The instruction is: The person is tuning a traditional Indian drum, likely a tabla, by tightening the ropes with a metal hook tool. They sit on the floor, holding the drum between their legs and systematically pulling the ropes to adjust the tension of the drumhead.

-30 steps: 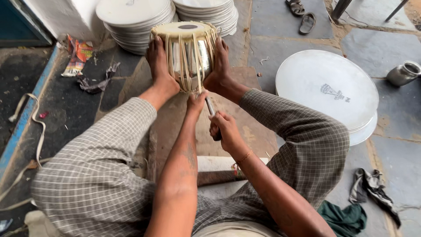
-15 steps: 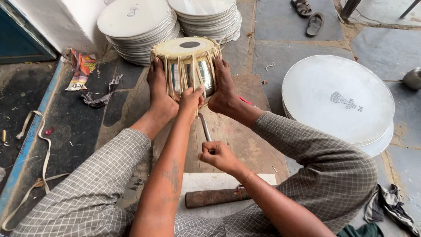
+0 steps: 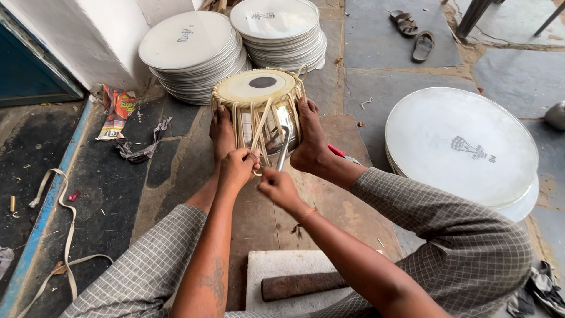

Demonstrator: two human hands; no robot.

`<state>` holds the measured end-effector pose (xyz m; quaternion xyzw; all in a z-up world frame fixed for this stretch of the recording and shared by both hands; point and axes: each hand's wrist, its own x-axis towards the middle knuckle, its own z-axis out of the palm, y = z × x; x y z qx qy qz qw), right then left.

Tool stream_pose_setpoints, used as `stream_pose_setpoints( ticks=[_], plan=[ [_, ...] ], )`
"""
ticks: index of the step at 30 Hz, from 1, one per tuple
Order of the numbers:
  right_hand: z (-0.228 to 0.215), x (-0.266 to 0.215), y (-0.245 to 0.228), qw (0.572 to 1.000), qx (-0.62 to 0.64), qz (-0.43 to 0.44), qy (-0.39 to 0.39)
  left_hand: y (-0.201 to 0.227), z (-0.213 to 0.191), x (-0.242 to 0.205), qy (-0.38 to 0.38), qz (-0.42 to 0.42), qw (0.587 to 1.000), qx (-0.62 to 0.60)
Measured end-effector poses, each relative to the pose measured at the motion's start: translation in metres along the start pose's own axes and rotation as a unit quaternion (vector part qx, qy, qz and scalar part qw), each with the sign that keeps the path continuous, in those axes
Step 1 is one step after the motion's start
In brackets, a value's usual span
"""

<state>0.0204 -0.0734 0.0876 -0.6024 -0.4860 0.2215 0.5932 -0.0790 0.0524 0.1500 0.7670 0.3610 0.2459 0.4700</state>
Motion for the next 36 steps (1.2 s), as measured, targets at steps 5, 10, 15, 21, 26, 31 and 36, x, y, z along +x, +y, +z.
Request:
stream_pose_setpoints(
  ticks=[5, 10, 15, 21, 26, 31, 36],
  plan=[
    [-0.049, -0.036, -0.033, 0.966, 0.153, 0.205, 0.043, -0.006, 0.021, 0.016, 0.185, 0.12, 0.958, 0.183],
    [-0.045, -0.103, -0.041, 0.98, 0.094, 0.173, 0.001, -0.034, 0.066, 0.055, 0.093, -0.016, 0.972, 0.216],
    [-0.042, -0.112, -0.049, 0.982, -0.058, 0.17, -0.063, -0.056, 0.117, 0.076, -0.122, -0.177, 0.958, -0.188],
    [-0.034, -0.14, -0.078, 0.982, -0.099, 0.124, -0.106, -0.054, 0.126, 0.056, -0.09, -0.175, 0.855, -0.479],
    [-0.042, -0.118, -0.072, 0.987, -0.01, 0.146, -0.069, -0.036, 0.111, 0.08, -0.076, -0.079, 0.873, -0.475],
    [-0.049, -0.07, -0.051, 0.996, 0.045, 0.073, -0.038, -0.011, 0.099, 0.101, -0.012, -0.062, 0.918, -0.391],
    [-0.046, -0.05, -0.059, 0.992, 0.04, 0.111, -0.04, 0.045, 0.027, 0.111, 0.144, 0.084, 0.928, -0.332]
  ],
)
